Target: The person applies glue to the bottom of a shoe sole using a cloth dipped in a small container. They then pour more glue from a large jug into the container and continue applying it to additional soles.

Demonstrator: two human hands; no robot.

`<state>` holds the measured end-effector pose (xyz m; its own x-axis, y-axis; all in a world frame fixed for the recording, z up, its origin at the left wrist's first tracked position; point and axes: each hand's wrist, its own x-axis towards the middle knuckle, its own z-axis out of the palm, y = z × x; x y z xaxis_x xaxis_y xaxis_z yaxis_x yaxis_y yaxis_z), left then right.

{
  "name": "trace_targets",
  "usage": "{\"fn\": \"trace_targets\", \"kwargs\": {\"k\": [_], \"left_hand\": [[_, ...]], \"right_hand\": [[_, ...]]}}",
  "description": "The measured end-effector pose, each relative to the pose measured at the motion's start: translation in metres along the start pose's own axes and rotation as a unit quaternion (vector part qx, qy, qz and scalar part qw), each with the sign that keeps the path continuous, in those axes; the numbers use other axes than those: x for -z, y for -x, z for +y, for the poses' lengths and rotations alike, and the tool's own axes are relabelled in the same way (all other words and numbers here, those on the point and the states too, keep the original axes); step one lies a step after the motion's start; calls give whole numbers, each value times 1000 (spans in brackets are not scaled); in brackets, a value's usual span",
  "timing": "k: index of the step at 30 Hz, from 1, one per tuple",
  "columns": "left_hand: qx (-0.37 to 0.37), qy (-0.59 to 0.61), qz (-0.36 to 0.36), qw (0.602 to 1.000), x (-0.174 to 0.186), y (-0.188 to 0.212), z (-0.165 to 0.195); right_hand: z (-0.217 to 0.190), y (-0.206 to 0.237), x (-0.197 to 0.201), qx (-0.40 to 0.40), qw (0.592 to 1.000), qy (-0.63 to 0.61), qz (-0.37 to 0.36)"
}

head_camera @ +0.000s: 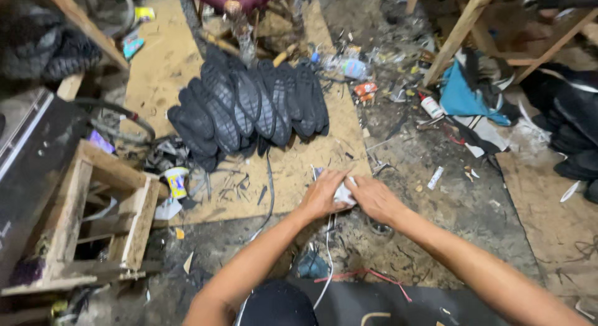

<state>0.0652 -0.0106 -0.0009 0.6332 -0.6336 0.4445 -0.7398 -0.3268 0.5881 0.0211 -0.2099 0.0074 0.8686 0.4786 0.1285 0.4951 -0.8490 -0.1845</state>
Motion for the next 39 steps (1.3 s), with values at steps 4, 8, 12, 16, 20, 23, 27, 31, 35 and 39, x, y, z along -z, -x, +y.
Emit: {"fn": "trace_targets", "kwargs": {"k": [4,8,12,16,20,23,27,31,35,39], "left_hand": [[19,-17,-38,999,5,-4,-3],[28,-20,-40,999,11,-7,1],[43,-11,-17,999,13,-5,6],[38,-24,-4,999,13,-4,10],[27,-50,-4,998,11,-2,10],[35,-53,-15,998,9,-1,9],[37,-50,-4,998,7,1,7],[21,-53,7,998,5,2,8],[25,-57,-4,998,5,2,11],[30,-56,8,998,8,3,13]], "right_hand": [[21,-12,10,116,987,80,-79],[19,-12,8,86,994,42,-44],[1,-7,1,6,999,26,-18],[2,-10,12,42,990,117,-65],[20,-23,29,184,964,191,-27],[32,-31,32,210,956,183,-92],[29,-26,23,168,965,182,-88],[18,-15,18,79,976,177,-95],[26,-26,30,198,950,215,-111],[33,-39,36,268,934,215,-98]]}}
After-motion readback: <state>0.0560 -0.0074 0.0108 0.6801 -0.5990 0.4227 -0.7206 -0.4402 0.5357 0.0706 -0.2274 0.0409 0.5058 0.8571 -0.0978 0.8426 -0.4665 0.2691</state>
